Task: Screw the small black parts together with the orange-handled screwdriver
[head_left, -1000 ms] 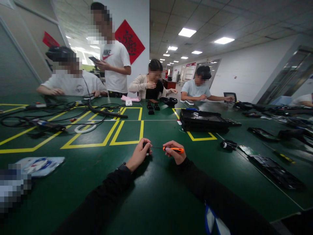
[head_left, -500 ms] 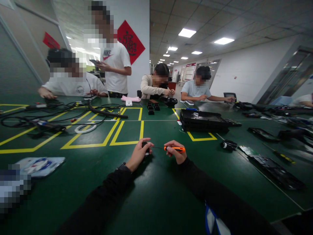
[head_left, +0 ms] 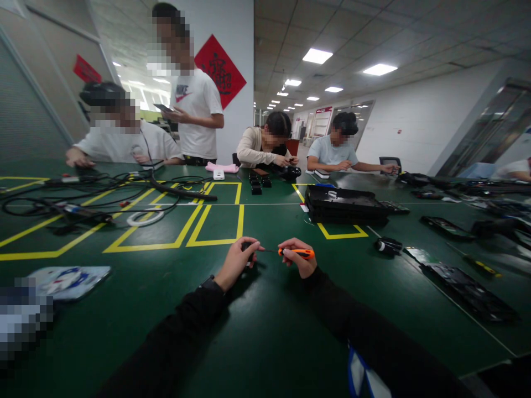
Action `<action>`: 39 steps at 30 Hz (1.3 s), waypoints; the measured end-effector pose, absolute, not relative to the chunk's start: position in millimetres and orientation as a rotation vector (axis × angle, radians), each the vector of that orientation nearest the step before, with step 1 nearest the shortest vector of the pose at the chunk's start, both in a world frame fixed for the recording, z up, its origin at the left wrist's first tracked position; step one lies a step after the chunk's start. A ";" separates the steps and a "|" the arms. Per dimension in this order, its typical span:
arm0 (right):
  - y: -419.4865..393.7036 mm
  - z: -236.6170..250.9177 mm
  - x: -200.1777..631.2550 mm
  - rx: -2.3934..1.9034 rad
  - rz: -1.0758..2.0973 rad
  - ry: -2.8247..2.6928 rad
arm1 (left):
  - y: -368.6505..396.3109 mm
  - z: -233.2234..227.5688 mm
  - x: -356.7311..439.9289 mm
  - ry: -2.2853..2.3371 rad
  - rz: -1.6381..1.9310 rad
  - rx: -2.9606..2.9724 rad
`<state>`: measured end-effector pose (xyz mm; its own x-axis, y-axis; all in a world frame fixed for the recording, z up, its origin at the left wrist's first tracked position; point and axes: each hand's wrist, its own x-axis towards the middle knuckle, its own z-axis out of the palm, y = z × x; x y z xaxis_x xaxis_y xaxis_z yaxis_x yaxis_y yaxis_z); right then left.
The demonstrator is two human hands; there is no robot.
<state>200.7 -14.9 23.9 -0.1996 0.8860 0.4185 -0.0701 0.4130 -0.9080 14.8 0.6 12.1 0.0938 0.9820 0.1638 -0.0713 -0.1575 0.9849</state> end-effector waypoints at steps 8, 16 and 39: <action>-14.7 23.0 200.4 -0.756 1.038 -1.519 | 0.9 10.5 15.8 0.999 1.290 1.292; -14.3 22.2 200.9 -0.747 1.052 -1.526 | 0.4 10.9 16.7 0.892 1.247 1.278; -16.7 23.5 200.3 -0.735 1.068 -1.627 | 2.6 4.8 15.3 0.930 1.267 1.209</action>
